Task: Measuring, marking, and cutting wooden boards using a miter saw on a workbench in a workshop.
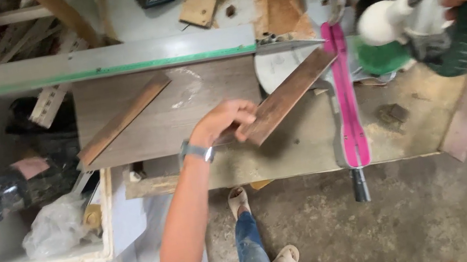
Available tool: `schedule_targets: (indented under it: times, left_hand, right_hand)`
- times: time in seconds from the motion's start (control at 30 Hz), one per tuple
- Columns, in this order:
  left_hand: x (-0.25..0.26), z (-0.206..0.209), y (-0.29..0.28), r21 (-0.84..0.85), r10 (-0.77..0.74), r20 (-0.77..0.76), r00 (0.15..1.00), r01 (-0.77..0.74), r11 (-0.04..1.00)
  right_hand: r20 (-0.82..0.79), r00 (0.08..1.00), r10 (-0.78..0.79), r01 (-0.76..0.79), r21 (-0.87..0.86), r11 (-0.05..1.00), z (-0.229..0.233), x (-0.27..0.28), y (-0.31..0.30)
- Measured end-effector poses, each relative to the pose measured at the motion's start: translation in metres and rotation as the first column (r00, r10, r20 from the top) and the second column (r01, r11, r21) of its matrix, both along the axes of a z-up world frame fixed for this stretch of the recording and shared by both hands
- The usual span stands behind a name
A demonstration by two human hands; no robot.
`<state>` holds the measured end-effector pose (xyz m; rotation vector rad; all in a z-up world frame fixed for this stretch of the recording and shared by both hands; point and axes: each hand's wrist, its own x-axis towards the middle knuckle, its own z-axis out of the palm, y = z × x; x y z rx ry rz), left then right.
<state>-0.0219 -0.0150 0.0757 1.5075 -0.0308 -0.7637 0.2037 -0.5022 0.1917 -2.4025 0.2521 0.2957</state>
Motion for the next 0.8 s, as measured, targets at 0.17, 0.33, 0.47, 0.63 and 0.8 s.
schedule_targets:
  times: [0.17, 0.33, 0.47, 0.63, 0.8]
  left_hand:
    - [-0.067, -0.039, 0.008, 0.159, 0.090, -0.003, 0.996, -0.088, 0.983]
    - [-0.060, -0.026, 0.019, 0.500, 0.160, -0.030, 0.987, -0.124, 0.857]
    - [-0.001, -0.028, 0.008, 0.503, 0.107, 0.004, 0.994, -0.094, 0.859]
    - [0.066, -0.065, -0.025, 0.504, 0.285, 0.173, 0.943, -0.333, 0.797]
    - [0.041, -0.114, -0.041, 0.573, 0.218, 0.706, 0.674, -0.725, 0.383]
  right_hand:
    - [0.355, 0.929, 0.106, -0.141, 0.074, 0.987, 0.137, -0.102, 0.128]
    - [0.298, 0.953, 0.059, -0.062, 0.000, 0.998, 0.151, -0.112, 0.142]
    - [0.334, 0.939, 0.081, -0.108, 0.064, 0.992, 0.146, -0.109, 0.141]
    - [0.345, 0.938, 0.046, -0.107, 0.160, 0.981, 0.103, -0.080, 0.110]
    - [0.596, 0.716, 0.363, -0.322, -0.180, 0.929, 0.052, -0.055, 0.056]
